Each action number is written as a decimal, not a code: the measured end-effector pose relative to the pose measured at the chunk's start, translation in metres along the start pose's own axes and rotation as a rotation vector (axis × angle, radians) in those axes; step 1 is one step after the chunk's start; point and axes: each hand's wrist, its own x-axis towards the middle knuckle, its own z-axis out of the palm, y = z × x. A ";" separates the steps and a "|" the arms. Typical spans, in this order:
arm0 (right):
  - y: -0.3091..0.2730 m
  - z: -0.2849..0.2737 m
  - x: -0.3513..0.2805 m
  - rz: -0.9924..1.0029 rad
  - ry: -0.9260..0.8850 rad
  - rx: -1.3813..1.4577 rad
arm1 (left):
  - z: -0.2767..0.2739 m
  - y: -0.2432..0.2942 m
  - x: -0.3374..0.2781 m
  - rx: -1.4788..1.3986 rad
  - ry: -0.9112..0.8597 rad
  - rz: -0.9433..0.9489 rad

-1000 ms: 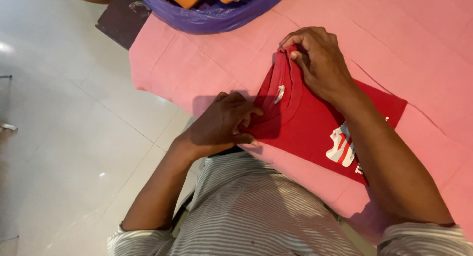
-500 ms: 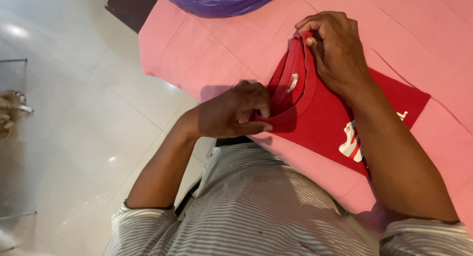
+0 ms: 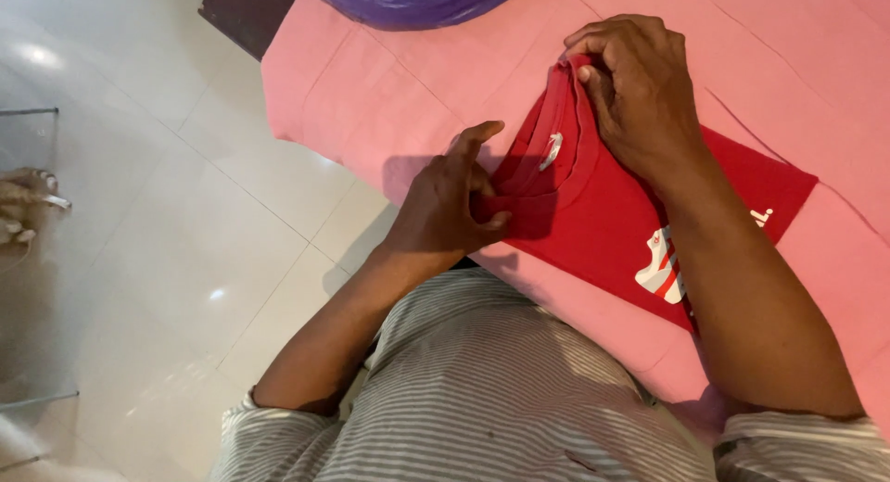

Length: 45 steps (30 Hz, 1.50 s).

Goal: The person folds a red t-shirt on a pink surface. They smooth the fabric, fold the sleeves inward, fold the shirt in half lengthwise, and then fold it into a compact rectangle.

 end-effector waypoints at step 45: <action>-0.041 -0.104 -0.184 0.047 -0.492 -0.357 | 0.069 0.052 0.039 0.884 -0.105 0.579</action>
